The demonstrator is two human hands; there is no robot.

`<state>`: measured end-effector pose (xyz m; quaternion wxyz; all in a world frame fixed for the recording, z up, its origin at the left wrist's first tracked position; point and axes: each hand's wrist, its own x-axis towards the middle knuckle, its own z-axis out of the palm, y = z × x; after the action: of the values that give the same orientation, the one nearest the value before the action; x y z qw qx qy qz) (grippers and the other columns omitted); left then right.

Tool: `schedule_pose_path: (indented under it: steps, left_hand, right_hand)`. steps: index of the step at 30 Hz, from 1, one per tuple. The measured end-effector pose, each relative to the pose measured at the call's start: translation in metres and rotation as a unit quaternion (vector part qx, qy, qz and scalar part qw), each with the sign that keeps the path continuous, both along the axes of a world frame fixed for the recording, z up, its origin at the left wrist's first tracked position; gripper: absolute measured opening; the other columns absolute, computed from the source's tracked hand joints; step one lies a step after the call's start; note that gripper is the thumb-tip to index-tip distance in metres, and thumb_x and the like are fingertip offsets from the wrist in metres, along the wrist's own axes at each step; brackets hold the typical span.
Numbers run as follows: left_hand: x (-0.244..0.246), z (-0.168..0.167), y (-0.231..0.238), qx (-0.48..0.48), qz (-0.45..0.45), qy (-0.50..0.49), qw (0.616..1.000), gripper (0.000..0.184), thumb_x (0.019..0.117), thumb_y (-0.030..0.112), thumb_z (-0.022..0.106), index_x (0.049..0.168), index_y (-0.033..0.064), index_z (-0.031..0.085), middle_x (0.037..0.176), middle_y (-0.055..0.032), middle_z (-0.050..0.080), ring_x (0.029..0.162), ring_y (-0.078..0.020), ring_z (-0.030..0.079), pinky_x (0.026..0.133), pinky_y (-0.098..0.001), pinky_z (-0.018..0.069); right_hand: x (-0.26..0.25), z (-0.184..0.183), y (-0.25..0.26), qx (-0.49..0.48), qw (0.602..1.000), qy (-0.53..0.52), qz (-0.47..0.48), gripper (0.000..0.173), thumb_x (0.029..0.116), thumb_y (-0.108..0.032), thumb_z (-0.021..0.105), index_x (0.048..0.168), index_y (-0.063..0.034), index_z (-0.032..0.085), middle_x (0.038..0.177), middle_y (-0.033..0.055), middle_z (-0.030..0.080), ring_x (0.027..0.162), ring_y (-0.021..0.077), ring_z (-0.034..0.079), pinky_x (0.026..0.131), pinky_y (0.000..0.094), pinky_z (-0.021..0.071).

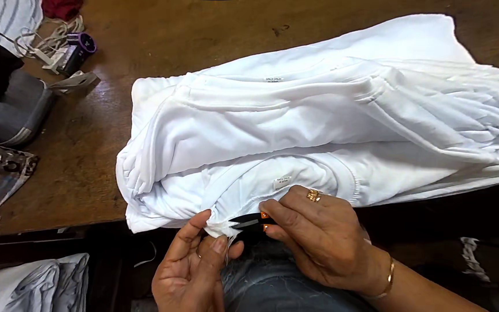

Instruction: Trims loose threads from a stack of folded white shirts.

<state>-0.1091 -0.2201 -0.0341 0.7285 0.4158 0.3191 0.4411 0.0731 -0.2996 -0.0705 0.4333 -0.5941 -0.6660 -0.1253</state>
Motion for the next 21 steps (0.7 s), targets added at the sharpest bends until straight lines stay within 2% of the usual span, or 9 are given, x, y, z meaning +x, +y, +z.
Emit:
schedule_pose_path:
  steps: [4, 9, 13, 18, 21]
  left_hand:
    - [-0.0004, -0.0022, -0.0004, 0.006, -0.001, 0.01, 1.0, 0.038, 0.0873, -0.015, 0.065, 0.125, -0.0102, 0.063, 0.102, -0.0218, 0.074, 0.083, -0.0236, 0.076, 0.074, -0.0364, 0.0658]
    - [-0.0032, -0.0053, 0.0029, 0.029, -0.008, 0.021, 0.999, 0.024, 0.0988, 0.0, 0.059, 0.119, -0.0041, 0.071, 0.103, -0.0218, 0.074, 0.087, -0.027, 0.076, 0.08, -0.0424, 0.0646]
    - [-0.0013, -0.0059, 0.0045, -0.016, -0.01, -0.015, 1.0, 0.023, 0.0977, -0.003, 0.06, 0.118, -0.0059, 0.071, 0.101, -0.0228, 0.073, 0.081, -0.0249, 0.076, 0.074, -0.0387, 0.0649]
    - [-0.0027, -0.0011, 0.0061, -0.089, -0.019, -0.063, 0.994, 0.023, 0.0998, -0.002, 0.057, 0.119, -0.0046, 0.07, 0.101, -0.0241, 0.074, 0.084, -0.0258, 0.077, 0.075, -0.0375, 0.0648]
    - [-0.0024, -0.001, 0.005, -0.1, -0.017, -0.075, 0.992, 0.023, 0.0996, -0.002, 0.057, 0.119, -0.0053, 0.07, 0.101, -0.025, 0.074, 0.084, -0.0268, 0.077, 0.076, -0.038, 0.065]
  right_hand:
    - [0.0, -0.0011, 0.0037, 0.007, 1.0, -0.003, -0.003, 0.028, 0.1049, -0.021, 0.052, 0.1, -0.0023, 0.072, 0.077, 0.0045, 0.059, 0.071, 0.0154, 0.054, 0.059, 0.028, 0.0415]
    - [0.0034, -0.0004, -0.0014, 0.002, 1.0, 0.009, 0.006, 0.032, 0.1067, -0.023, 0.048, 0.102, -0.0014, 0.072, 0.078, 0.0049, 0.059, 0.072, 0.0149, 0.056, 0.06, 0.0276, 0.0437]
    - [0.0061, 0.0035, -0.0038, 0.001, 1.0, -0.009, 0.005, 0.034, 0.1071, -0.026, 0.048, 0.106, -0.0009, 0.071, 0.079, 0.0044, 0.057, 0.072, 0.0142, 0.054, 0.06, 0.0266, 0.0419]
    - [0.0088, 0.0038, -0.0047, -0.002, 1.0, -0.013, 0.004, 0.035, 0.1081, -0.027, 0.047, 0.109, -0.001, 0.071, 0.081, 0.0046, 0.056, 0.073, 0.0142, 0.052, 0.06, 0.0263, 0.0411]
    - [0.0074, 0.0027, -0.0028, -0.002, 1.0, -0.011, 0.011, 0.034, 0.1076, -0.027, 0.048, 0.108, -0.0017, 0.07, 0.082, 0.0041, 0.056, 0.074, 0.0136, 0.052, 0.062, 0.0257, 0.0414]
